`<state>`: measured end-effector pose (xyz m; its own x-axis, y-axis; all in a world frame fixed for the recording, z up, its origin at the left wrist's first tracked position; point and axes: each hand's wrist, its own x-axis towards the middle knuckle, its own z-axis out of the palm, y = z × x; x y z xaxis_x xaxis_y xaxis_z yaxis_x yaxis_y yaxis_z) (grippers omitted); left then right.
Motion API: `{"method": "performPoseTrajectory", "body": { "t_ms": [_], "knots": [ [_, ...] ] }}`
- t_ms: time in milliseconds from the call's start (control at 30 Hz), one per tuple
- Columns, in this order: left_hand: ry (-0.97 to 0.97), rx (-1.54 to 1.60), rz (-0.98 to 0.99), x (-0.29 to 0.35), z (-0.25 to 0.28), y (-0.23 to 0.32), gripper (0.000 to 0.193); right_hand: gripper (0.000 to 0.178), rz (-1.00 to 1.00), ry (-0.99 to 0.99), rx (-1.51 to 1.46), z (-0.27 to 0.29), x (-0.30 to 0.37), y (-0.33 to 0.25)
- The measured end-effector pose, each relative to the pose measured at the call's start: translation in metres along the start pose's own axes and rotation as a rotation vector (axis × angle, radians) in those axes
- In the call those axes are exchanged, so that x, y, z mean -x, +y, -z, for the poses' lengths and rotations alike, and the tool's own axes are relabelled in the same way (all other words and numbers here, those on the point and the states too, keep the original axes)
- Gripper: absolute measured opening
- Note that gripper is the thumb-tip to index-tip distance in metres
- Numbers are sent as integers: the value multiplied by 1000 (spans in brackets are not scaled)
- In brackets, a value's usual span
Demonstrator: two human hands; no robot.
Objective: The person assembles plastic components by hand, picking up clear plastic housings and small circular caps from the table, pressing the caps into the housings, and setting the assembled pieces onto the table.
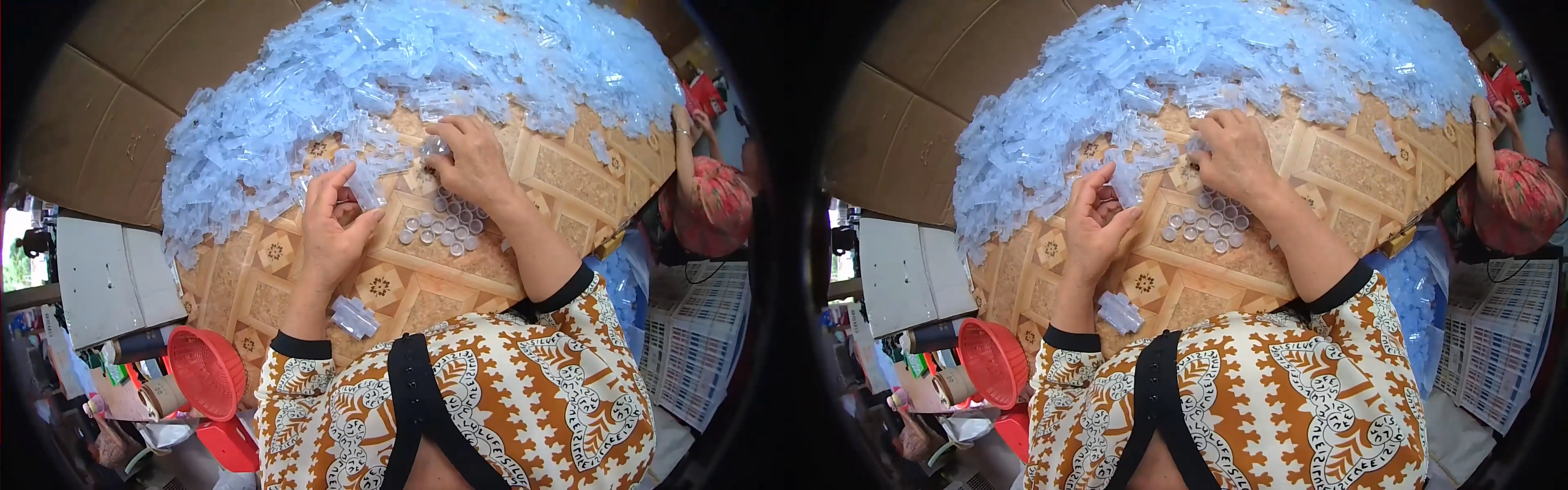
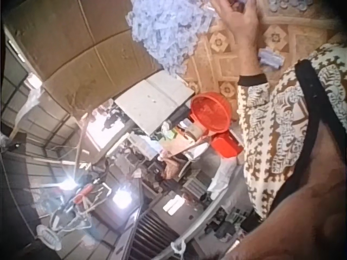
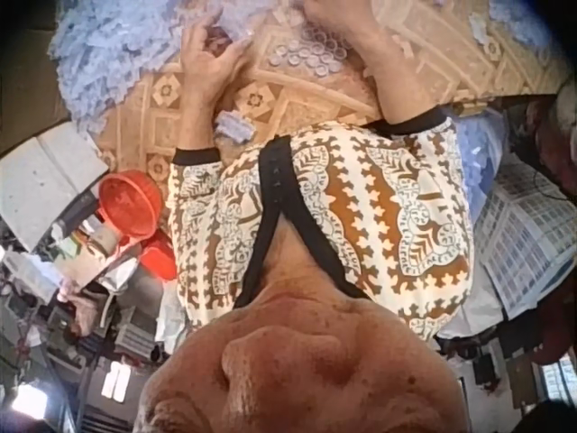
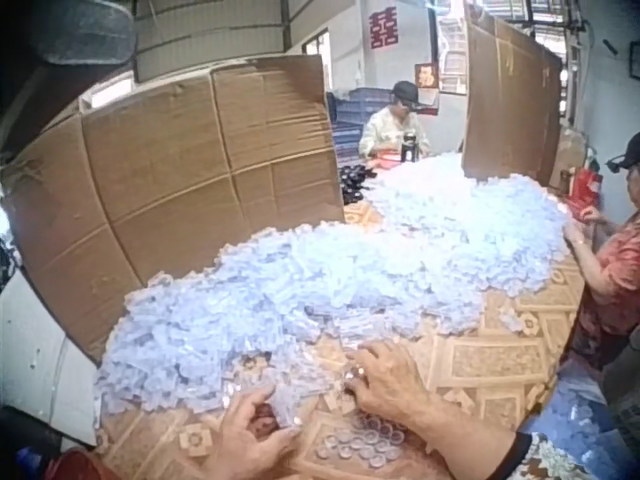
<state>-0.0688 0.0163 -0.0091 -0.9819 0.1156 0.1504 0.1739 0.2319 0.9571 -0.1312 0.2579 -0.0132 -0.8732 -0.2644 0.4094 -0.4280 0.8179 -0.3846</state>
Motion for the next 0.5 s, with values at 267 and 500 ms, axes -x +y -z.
{"method": "performPoseTrajectory", "body": {
  "t_ms": [267, 500],
  "knots": [
    [141, -185, -121, -2, 7, -15, 65, 27, 54, -20, -9, -14, -23, -24],
    [131, -272, -125, -2, 4, -12, 61, 40, -66, -108, 131, -46, -47, -30]
  ]
}}
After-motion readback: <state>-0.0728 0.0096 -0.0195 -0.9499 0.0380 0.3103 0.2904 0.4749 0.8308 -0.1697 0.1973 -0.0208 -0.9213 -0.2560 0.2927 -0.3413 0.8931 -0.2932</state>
